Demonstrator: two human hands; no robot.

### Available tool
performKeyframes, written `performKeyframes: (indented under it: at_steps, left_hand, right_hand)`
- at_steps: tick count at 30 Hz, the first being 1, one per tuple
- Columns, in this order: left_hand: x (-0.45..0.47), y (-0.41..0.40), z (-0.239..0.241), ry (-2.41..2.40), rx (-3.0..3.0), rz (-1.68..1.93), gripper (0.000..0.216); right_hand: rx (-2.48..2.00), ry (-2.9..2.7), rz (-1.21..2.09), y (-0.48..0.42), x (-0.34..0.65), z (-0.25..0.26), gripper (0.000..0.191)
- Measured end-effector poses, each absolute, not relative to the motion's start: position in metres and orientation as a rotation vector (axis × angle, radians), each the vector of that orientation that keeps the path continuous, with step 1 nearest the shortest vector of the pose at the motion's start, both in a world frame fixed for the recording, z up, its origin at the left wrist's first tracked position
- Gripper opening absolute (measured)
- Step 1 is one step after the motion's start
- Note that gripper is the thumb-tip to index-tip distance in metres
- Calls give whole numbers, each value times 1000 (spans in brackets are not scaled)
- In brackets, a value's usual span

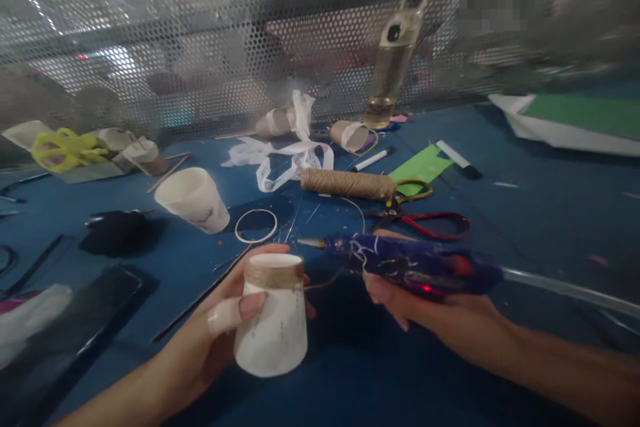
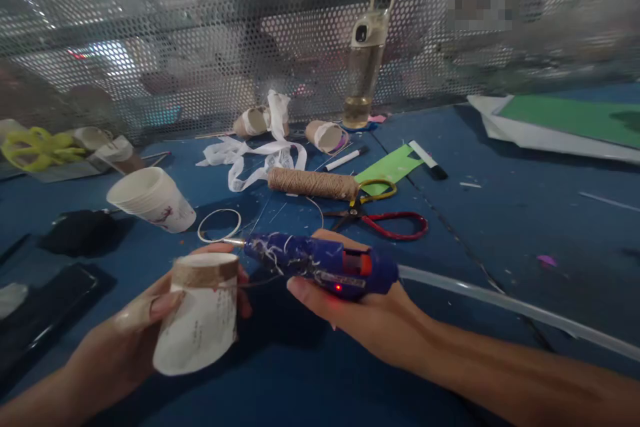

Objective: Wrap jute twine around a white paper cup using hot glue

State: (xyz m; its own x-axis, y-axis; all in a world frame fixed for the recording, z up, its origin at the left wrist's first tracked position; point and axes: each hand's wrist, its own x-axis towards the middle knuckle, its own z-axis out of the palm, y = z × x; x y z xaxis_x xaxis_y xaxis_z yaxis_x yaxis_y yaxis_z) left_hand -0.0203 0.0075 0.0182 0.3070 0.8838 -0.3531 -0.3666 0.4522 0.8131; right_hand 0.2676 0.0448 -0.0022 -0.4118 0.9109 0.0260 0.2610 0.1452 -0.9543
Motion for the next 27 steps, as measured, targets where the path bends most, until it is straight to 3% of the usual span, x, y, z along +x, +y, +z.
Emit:
performKeyframes:
  at_steps: [3, 9, 17, 27]
  left_hand:
    - [-26, 12, 12, 826, 716, 901, 56]
    - [-23, 9, 19, 935, 732, 927, 97]
    - [-22, 5, 18, 911, 740, 954, 63]
    - [-23, 3, 17, 905, 814, 902, 73]
  right_hand:
    - [-996, -1882, 1187, 48, 267, 8, 33]
    - [-881, -1915, 972, 47, 267, 7, 20]
    - [-868, -1935, 924, 44, 266, 7, 23]
    - [-835, -2000, 950, 42, 268, 4, 22]
